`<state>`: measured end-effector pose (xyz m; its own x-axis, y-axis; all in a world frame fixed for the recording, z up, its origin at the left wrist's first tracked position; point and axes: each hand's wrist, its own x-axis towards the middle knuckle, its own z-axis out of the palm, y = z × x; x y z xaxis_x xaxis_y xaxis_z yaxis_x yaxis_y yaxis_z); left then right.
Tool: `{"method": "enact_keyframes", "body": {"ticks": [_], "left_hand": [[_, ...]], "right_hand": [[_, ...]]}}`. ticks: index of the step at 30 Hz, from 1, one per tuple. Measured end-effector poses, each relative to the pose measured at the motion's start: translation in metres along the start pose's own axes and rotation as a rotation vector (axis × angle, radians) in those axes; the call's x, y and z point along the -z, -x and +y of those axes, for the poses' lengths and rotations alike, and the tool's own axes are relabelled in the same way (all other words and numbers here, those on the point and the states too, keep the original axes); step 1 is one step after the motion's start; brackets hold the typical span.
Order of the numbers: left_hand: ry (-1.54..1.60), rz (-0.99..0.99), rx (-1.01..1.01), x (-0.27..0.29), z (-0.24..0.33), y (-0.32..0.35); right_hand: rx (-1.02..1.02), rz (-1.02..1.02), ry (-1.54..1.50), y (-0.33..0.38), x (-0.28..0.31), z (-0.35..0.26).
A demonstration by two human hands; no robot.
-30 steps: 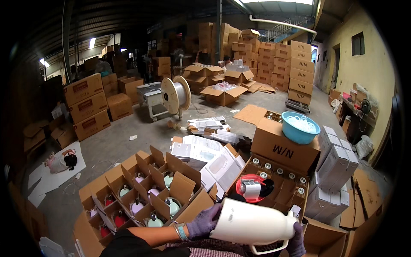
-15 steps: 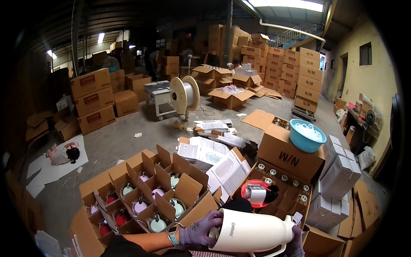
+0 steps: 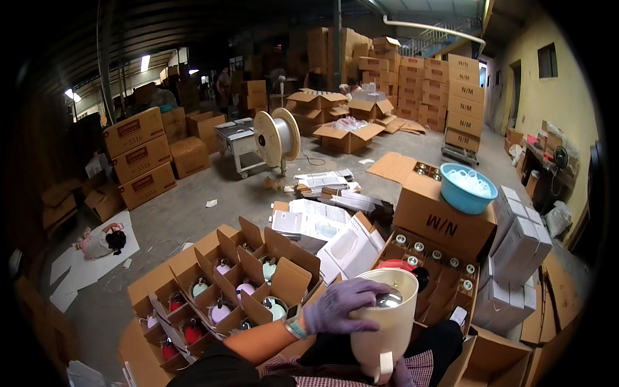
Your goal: The person assembles red and white kettles by inserting internal components, screwing on lids, and attaching spouts. They then place the assembled kettles into a cardboard box.
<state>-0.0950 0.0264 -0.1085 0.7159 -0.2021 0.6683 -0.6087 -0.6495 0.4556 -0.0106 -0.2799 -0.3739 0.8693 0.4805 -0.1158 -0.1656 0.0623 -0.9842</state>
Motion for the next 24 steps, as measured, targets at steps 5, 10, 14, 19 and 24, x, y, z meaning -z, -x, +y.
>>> {"method": "enact_keyframes", "body": {"ticks": [5, 10, 14, 19, 24], "left_hand": [[0.128, -0.213, 0.049, -0.054, -0.063, -0.03], [0.192, -0.458, -0.06, -0.113, -0.119, -0.078], [0.526, -1.027, 0.437, -0.103, -0.118, -0.149], [0.309, -1.261, 0.196, -0.142, -0.164, -0.157], [-0.193, -1.399, 0.312, -0.142, -0.136, -0.174]], "right_hand": [[0.523, 0.245, 0.351, -0.002, -0.009, -0.142], [0.589, 0.034, 0.601, -0.053, -0.016, -0.217], [0.635, 0.088, 0.521, -0.071, -0.012, -0.199], [0.597, 0.088, 0.529, -0.078, 0.001, -0.188], [0.566, -0.014, 0.581, -0.085, 0.02, -0.189]]}}
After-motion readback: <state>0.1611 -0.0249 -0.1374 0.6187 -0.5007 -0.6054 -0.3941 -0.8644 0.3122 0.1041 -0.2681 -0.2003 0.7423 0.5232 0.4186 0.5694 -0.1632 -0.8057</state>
